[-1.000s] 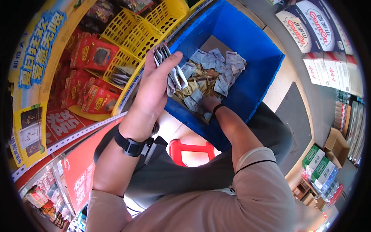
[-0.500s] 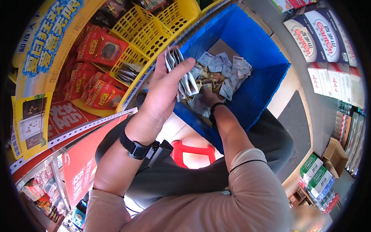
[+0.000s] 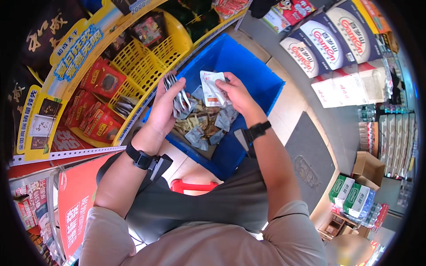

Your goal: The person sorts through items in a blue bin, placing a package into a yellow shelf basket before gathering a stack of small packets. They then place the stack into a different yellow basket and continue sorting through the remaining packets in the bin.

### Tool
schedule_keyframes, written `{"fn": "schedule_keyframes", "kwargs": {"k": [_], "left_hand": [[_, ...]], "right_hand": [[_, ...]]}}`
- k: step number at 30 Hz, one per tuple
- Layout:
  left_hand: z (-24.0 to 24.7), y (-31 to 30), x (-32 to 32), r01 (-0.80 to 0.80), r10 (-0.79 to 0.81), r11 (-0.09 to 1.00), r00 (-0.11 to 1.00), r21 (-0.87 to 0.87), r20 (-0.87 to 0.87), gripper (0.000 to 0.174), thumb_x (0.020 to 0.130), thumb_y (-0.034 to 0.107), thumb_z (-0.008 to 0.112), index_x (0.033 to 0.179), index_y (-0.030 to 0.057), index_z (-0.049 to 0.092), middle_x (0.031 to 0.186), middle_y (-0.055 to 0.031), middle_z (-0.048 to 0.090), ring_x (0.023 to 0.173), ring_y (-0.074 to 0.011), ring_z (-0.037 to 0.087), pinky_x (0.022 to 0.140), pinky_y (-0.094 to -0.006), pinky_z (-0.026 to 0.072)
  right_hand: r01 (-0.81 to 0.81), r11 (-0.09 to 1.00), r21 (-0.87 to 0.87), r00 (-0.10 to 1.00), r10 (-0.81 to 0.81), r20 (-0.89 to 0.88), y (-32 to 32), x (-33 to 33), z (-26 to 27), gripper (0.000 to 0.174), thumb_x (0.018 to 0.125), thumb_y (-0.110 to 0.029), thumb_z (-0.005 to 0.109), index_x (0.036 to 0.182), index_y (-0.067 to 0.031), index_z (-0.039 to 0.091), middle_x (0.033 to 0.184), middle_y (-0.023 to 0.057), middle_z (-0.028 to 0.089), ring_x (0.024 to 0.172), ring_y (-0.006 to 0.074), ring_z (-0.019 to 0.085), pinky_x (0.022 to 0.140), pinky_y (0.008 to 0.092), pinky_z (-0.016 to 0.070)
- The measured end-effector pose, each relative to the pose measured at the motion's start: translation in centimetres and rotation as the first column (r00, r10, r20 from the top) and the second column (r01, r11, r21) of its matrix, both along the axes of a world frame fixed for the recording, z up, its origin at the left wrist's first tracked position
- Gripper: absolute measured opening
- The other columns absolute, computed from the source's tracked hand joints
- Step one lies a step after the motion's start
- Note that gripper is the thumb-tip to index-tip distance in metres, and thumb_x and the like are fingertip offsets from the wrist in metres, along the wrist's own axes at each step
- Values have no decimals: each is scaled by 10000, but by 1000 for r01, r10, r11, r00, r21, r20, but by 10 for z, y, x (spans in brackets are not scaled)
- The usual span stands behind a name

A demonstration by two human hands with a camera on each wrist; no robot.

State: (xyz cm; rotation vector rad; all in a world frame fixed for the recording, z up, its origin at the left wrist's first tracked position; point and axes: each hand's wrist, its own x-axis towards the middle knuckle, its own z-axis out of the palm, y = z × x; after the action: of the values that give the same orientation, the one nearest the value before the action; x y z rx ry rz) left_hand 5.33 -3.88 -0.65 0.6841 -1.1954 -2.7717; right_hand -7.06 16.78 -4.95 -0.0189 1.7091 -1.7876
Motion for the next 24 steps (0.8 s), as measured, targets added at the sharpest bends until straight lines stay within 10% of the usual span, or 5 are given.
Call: {"fn": "schedule_keyframes", "kwargs": {"k": [6,18,24], "left_hand": [[-2,34,3,165,-127,945,981,284,-146,554,1011,328,701,1461,179,414,1295,-62,580,1168,-192,632,942,-394,570],[-7,45,-8,299,-265,912,952,281,-154,780,997,247,711,1631,245,258,1501,-86,489,1351,-252,538,1073,-453,507],[-10,44,-16,393,-370,910,914,134,-166,824,958,187,745,1630,215,270,1494,-98,495,1349,-250,538,1070,-444,508]], "right_hand": [[138,926,-352,990,-119,77,-10,51,39,302,1033,-87,625,1326,-51,562,1195,109,680,1056,188,681,915,332,583],[302,952,54,726,-192,-661,-26,53,7,337,998,-150,631,1289,-12,532,1239,200,593,1142,303,591,988,398,473],[276,959,60,876,-226,-426,-24,52,1,336,1032,-150,526,1329,7,515,1299,249,545,1201,365,564,1027,432,453]]}}
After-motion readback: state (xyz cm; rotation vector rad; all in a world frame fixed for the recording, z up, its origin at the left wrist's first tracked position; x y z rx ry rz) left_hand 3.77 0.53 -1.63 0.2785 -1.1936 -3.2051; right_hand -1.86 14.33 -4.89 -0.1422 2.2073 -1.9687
